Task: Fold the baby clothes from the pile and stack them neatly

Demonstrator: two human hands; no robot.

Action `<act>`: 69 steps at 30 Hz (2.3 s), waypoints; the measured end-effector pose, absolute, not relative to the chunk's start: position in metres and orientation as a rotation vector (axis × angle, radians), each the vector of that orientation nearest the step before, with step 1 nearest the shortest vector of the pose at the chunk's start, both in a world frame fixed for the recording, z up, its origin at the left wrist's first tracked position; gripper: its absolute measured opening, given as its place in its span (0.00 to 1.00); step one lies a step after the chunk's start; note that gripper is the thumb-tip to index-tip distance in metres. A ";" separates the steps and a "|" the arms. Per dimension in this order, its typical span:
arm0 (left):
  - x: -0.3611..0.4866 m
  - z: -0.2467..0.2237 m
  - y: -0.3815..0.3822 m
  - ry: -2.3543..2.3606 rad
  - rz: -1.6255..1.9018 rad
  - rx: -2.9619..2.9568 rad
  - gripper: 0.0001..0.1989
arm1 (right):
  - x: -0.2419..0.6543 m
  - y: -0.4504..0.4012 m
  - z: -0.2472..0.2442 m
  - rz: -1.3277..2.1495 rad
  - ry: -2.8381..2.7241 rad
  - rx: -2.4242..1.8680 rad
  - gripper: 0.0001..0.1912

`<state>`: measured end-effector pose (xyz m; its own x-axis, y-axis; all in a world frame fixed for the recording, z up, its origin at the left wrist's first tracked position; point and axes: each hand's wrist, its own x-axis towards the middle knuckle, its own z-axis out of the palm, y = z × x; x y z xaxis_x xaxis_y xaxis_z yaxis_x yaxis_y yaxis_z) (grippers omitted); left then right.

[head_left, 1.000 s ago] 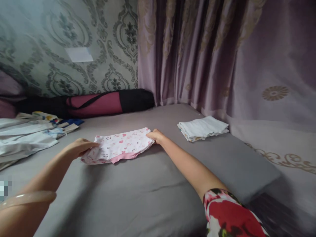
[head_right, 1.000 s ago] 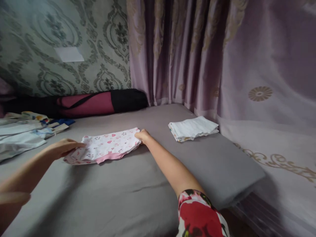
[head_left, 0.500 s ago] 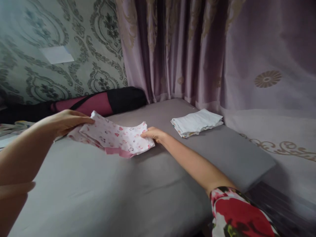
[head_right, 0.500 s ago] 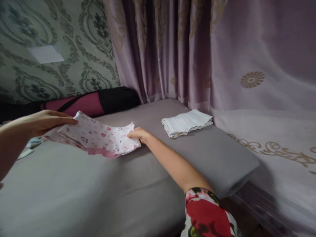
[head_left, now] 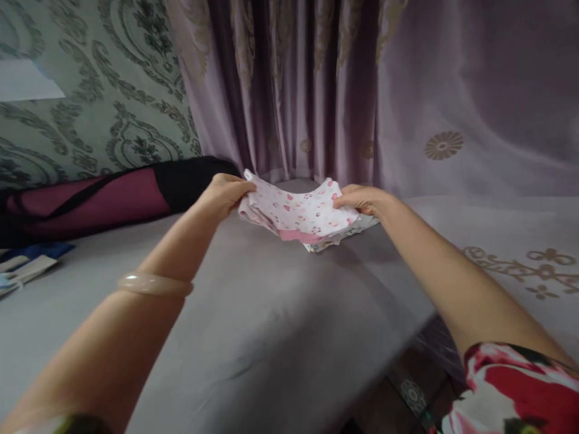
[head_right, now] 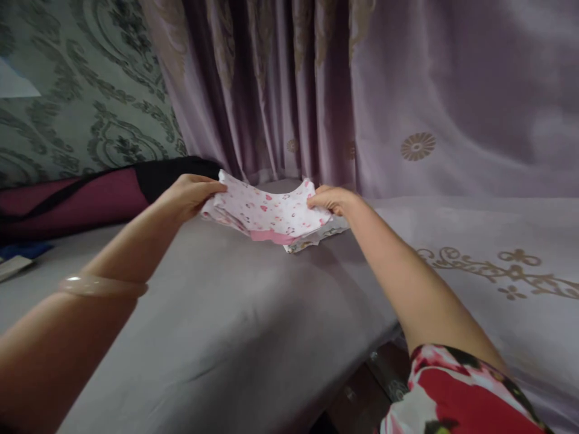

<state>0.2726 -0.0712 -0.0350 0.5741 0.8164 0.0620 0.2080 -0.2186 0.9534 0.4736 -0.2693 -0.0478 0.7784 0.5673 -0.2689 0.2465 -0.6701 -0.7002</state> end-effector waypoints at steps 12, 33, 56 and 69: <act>0.380 -0.121 -0.142 0.648 0.579 1.259 0.03 | 0.574 -0.287 -0.029 0.122 -0.685 -3.003 0.12; 0.377 -0.190 -0.149 0.757 0.557 1.167 0.06 | 0.615 -0.281 -0.083 0.129 -0.790 -3.033 0.22; 0.356 -0.205 -0.161 0.693 0.442 1.865 0.43 | 0.574 -0.269 -0.169 0.140 -0.763 -2.946 0.37; 0.328 -0.211 -0.143 0.624 0.337 1.952 0.29 | 0.597 -0.248 -0.186 -0.237 -1.106 -2.761 0.38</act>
<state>0.3276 -0.1429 -0.2113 0.8269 0.5611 -0.0360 0.2770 -0.3510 0.8945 0.5970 -0.2485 -0.1859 0.7142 0.6695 0.2041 0.6944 -0.7143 -0.0870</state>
